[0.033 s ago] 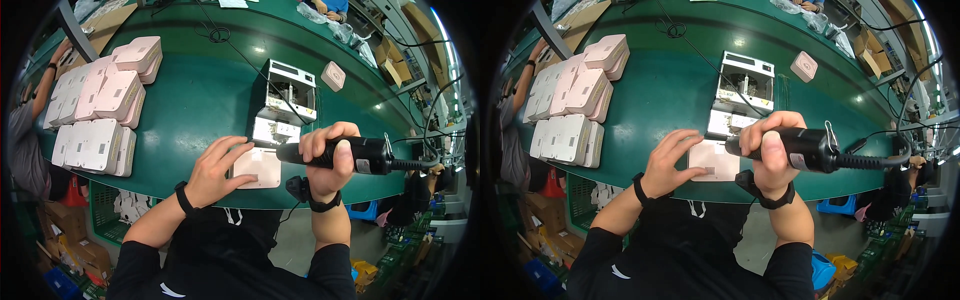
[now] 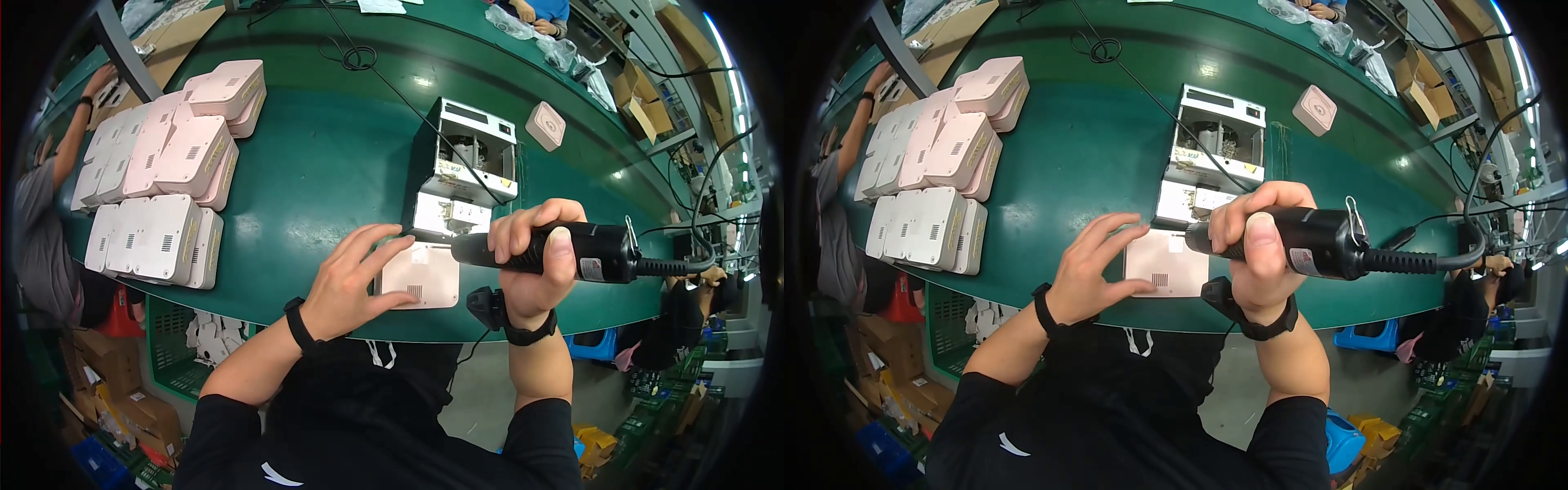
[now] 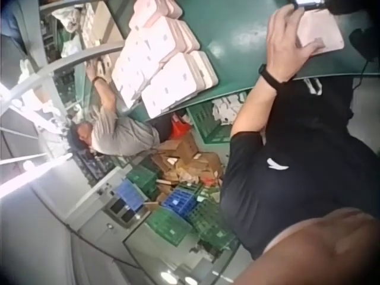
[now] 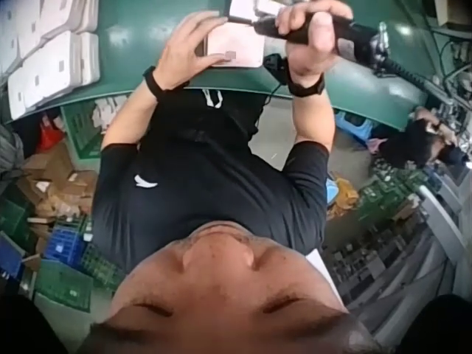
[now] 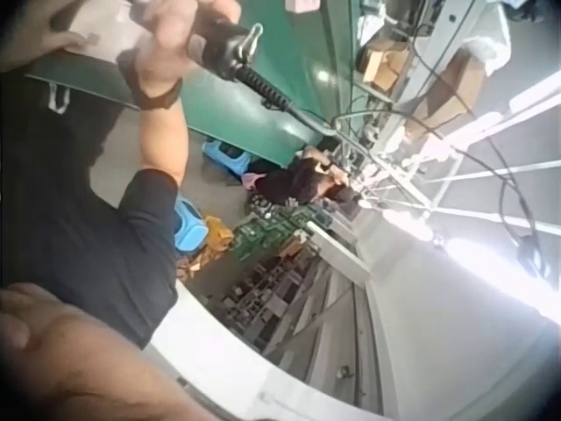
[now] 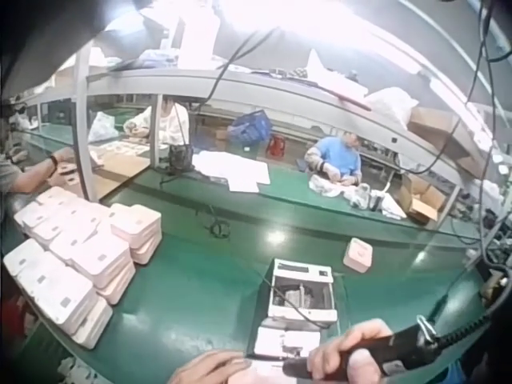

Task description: The person picks up a pink electronic device, places it on the table, and uses a power screwdriver to drive screws into the back panel. After finishing, the person sets the device aside and repeats the process with another pink device.

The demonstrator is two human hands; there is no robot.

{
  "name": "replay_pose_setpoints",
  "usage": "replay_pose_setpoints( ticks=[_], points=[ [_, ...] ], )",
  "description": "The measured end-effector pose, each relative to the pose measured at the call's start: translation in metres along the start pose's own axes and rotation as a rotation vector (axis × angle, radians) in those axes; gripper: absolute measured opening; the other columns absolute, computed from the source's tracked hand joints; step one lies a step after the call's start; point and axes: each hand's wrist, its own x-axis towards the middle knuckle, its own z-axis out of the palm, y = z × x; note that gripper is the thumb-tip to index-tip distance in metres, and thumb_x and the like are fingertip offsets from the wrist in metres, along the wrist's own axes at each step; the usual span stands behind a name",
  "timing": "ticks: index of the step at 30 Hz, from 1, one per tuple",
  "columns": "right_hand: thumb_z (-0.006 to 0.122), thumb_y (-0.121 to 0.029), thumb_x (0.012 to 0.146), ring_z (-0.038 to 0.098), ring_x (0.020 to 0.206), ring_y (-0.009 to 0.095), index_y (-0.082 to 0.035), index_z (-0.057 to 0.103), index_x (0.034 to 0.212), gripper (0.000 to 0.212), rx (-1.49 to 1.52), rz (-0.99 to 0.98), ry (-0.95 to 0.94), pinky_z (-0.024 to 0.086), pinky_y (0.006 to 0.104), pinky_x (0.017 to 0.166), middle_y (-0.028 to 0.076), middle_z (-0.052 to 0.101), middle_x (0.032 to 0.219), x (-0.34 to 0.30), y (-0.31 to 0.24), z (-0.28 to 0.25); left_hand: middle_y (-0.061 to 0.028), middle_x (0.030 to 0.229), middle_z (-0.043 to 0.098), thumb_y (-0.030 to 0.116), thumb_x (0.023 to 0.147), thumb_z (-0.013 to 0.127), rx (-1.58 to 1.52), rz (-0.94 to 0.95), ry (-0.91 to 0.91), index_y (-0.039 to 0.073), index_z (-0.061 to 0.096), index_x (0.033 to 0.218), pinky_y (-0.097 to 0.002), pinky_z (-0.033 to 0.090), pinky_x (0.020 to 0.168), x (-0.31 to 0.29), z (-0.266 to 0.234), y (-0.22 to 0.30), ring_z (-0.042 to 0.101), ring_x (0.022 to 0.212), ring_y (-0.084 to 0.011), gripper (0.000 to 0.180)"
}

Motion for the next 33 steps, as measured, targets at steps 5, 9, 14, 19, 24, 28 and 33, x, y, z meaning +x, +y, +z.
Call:
replay_pose_setpoints(
  ticks=[5, 9, 14, 19, 24, 28, 33],
  points=[
    [0.052, -0.032, 0.094, 0.047, 0.052, 0.016, -0.006, 0.046, 0.1, 0.028, -0.002, -0.002, -0.021, 0.044, 0.0345, 0.056, 0.006, 0.05, 0.067, 0.002, 0.009, -0.002, -0.0176, 0.145, 0.039, 0.024, 0.063, 0.088, 0.03, -0.05, -0.198, 0.014, 0.055, 0.134, -0.0441, 0.046, 0.101, -0.018, -0.001, -0.012, 0.048, 0.127, -0.0369, 0.079],
    [0.052, -0.032, 0.094, 0.046, 0.052, 0.016, -0.006, 0.045, 0.1, 0.027, -0.022, 0.031, -0.029, 0.044, 0.0345, 0.055, 0.007, 0.049, 0.065, 0.006, 0.016, 0.001, -0.0183, 0.147, 0.035, 0.022, 0.065, 0.086, 0.078, -0.036, -0.323, 0.02, 0.054, 0.137, -0.044, 0.046, 0.103, -0.025, 0.007, -0.027, 0.046, 0.13, -0.037, 0.079],
    [0.052, -0.03, 0.094, 0.045, 0.051, 0.016, -0.006, 0.045, 0.098, 0.025, -0.026, 0.09, 0.014, 0.042, 0.0343, 0.053, 0.007, 0.048, 0.064, 0.008, 0.03, 0.003, -0.0189, 0.146, 0.038, 0.018, 0.064, 0.087, 0.03, -0.081, -0.296, 0.025, 0.057, 0.135, -0.0442, 0.048, 0.1, -0.031, 0.013, -0.032, 0.051, 0.125, -0.0396, 0.078],
    [0.053, -0.028, 0.093, 0.044, 0.051, 0.016, -0.006, 0.046, 0.097, 0.024, 0.007, 0.118, 0.018, 0.041, 0.0336, 0.052, 0.008, 0.047, 0.063, 0.012, 0.033, 0.0, -0.0188, 0.145, 0.038, 0.014, 0.065, 0.085, 0.013, -0.073, -0.278, 0.025, 0.057, 0.135, -0.0435, 0.049, 0.099, -0.028, 0.015, -0.032, 0.051, 0.124, -0.0398, 0.075],
    [0.052, -0.027, 0.094, 0.044, 0.051, 0.016, -0.006, 0.046, 0.097, 0.022, -0.013, 0.112, 0.04, 0.041, 0.0336, 0.052, 0.008, 0.048, 0.064, 0.01, 0.033, 0.0, -0.0191, 0.144, 0.039, 0.014, 0.065, 0.085, 0.013, -0.061, -0.271, 0.024, 0.058, 0.134, -0.0432, 0.049, 0.099, -0.027, 0.016, -0.03, 0.051, 0.123, -0.0396, 0.075],
    [0.051, -0.026, 0.094, 0.045, 0.051, 0.016, -0.005, 0.046, 0.098, 0.022, 0.009, 0.086, 0.085, 0.041, 0.0347, 0.052, 0.008, 0.048, 0.065, 0.004, 0.01, -0.005, -0.0193, 0.144, 0.039, 0.016, 0.066, 0.084, 0.017, -0.039, -0.296, 0.024, 0.056, 0.136, -0.0435, 0.049, 0.1, -0.03, 0.018, -0.025, 0.05, 0.125, -0.039, 0.076],
    [0.048, -0.025, 0.094, 0.045, 0.051, 0.016, -0.005, 0.047, 0.099, 0.021, -0.041, -0.061, 0.09, 0.042, 0.0347, 0.053, 0.008, 0.049, 0.065, 0.015, -0.007, -0.016, -0.0195, 0.143, 0.039, 0.018, 0.067, 0.084, 0.018, 0.008, -0.329, 0.024, 0.054, 0.137, -0.0445, 0.047, 0.101, -0.022, 0.03, -0.022, 0.049, 0.126, -0.0385, 0.076]
  ],
)
